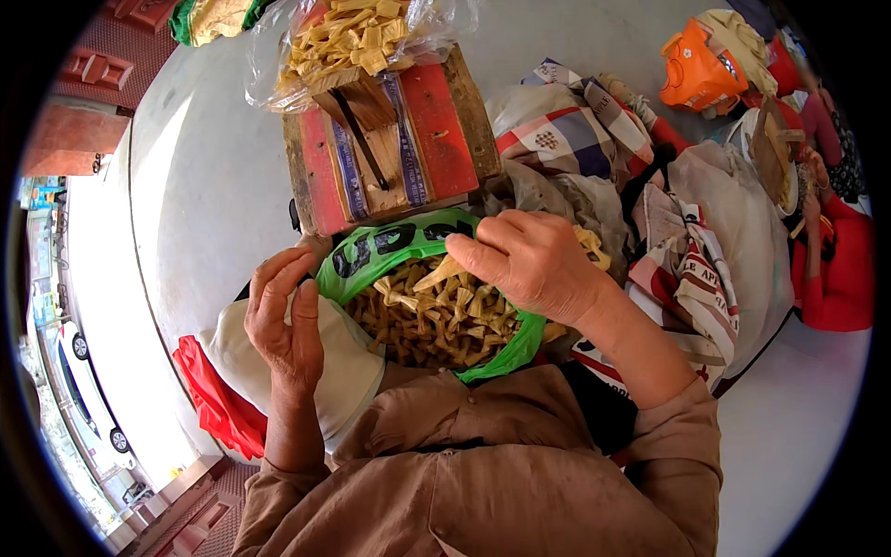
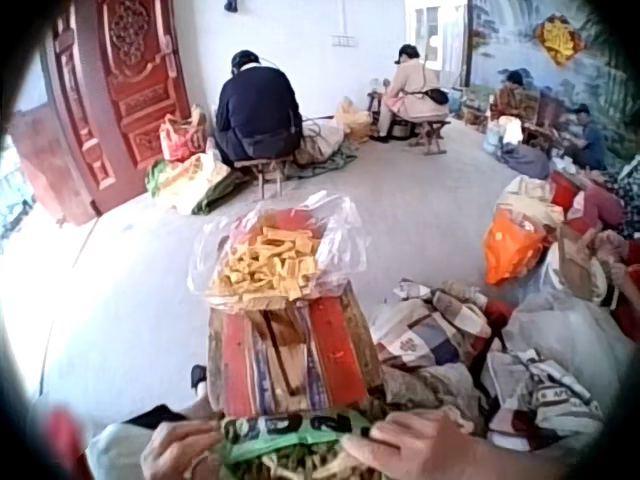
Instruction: The person sits on the floor and sorts through a large green bag of dried food strips, picking up individual pieces by hand, inspecting them, and placing them into a clear plastic bag on a wooden box. The person handles the food items one by one, occasionally separating pieces before packaging them.
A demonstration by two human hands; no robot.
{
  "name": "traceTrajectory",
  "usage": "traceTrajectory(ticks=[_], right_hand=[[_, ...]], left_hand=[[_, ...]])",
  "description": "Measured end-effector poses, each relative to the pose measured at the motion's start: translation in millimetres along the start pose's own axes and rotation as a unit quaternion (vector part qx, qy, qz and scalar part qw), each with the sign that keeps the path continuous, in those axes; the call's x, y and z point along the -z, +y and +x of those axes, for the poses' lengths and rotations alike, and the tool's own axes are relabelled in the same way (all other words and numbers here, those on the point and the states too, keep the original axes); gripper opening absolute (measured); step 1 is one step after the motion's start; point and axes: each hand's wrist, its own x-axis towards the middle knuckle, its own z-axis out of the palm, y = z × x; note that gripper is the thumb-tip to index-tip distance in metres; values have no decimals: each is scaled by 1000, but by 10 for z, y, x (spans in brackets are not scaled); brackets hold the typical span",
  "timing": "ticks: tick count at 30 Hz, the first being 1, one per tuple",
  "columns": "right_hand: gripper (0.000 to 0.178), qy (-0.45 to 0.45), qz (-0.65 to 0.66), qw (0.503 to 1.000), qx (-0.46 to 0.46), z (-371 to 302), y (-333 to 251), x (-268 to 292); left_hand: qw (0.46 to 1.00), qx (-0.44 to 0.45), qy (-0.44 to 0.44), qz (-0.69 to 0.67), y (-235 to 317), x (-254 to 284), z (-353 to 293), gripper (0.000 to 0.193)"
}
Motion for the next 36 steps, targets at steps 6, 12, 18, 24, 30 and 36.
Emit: traceTrajectory(ticks=[6, 12, 18, 24, 30, 36], right_hand=[[34, -3, -12, 990, 137, 208, -481, -82], [33, 115, 41, 991, 56, 324, -351, 176], [17, -24, 289, 953, -87, 30, -776, 23], [20, -173, 471, 836, -223, 59, -1042, 311], [27, -138, 635, 687, -325, -89, -1029, 344], [12, -28, 801, 411, -433, -87, -1074, 324]], left_hand=[[734, 349, -308, -495, 287, -33, -357, 40], [663, 267, -193, -673, 498, 327, -472, 28], [654, 130, -123, -735, 675, 444, -285, 25], [971, -147, -189, -2, 802, 326, -237, 23], [945, -244, -183, 115, 871, 173, -434, 23], [936, -296, -53, 185, 910, 104, -476, 20]])
